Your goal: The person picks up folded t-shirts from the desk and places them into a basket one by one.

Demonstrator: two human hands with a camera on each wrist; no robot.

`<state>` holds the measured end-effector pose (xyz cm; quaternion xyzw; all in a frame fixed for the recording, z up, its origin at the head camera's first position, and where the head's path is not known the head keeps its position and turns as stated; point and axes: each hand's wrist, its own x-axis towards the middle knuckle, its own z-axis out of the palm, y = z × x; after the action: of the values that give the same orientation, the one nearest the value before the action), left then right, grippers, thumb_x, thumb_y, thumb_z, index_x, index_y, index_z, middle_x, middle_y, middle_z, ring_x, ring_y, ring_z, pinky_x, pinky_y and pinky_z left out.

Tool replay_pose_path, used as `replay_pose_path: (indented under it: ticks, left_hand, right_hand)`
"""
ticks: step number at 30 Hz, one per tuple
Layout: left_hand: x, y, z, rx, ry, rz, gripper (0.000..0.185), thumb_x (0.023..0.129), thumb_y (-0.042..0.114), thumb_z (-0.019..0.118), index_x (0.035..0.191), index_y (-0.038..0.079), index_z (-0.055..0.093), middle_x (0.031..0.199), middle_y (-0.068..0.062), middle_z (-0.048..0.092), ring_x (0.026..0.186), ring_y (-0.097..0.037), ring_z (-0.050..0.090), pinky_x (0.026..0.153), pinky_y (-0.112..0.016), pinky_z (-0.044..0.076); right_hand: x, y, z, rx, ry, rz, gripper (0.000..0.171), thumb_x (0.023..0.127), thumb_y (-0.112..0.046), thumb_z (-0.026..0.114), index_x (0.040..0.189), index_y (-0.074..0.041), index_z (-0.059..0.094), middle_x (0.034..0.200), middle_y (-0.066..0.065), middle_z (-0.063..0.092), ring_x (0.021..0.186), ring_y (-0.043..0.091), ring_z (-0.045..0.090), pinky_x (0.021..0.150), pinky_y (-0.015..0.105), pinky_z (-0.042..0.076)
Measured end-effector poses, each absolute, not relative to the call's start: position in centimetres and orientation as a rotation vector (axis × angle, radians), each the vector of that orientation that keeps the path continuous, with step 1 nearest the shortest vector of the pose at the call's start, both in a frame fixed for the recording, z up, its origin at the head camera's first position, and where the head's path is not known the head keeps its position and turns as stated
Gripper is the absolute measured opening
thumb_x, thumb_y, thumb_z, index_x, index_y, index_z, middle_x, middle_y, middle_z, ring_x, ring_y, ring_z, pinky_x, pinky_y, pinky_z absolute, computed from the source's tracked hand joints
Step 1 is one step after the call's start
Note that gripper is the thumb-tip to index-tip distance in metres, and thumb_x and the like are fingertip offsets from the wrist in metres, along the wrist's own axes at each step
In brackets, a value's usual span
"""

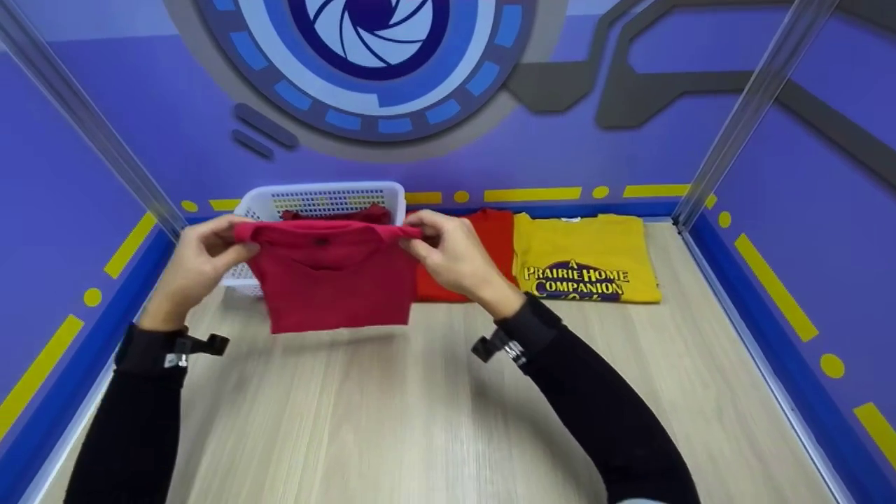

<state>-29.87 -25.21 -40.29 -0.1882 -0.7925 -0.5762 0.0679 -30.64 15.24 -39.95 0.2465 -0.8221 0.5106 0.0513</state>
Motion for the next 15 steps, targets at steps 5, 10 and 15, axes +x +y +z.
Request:
replay_pose_path:
  ticks: [5,10,15]
  left_hand:
    - [-31.5,-27.2,-40.0,-0.420,-2.251,-1.797,0.024,0.100,-0.002,0.072,0.124,-0.005,0.076,0.096,0.001,0.074,0.084,-0.010,0.066,0.074,-0.021,0.056]
    - [-34.4,-28.2,-40.9,-0.167,-2.426,-1.435,0.023,0.104,0.009,0.069,0.124,0.000,0.076,0.101,-0.005,0.071,0.088,-0.011,0.058,0.076,-0.021,0.047]
    - [-36.6,-28.8,-40.9,-0.007,-2.572,-1.118,0.023,0.103,0.017,0.071,0.120,0.005,0.079,0.105,-0.016,0.076,0.084,-0.021,0.058,0.077,-0.029,0.044]
  right_hand:
    - [-33.4,11.3,-39.8,0.782,-2.593,1.521,0.015,0.105,-0.019,0.077,0.119,-0.013,0.082,0.103,0.007,0.081,0.078,0.021,0.071,0.068,0.025,0.058]
    - [-37.2,7.4,-40.9,0.741,-2.717,1.480,0.017,0.106,-0.015,0.073,0.120,-0.008,0.080,0.098,0.010,0.078,0.076,0.020,0.072,0.067,0.025,0.060]
    - [-40.2,5.0,-41.8,0.609,-2.762,1.537,0.017,0.108,-0.010,0.070,0.122,-0.003,0.077,0.100,0.017,0.076,0.071,0.026,0.074,0.063,0.028,0.064]
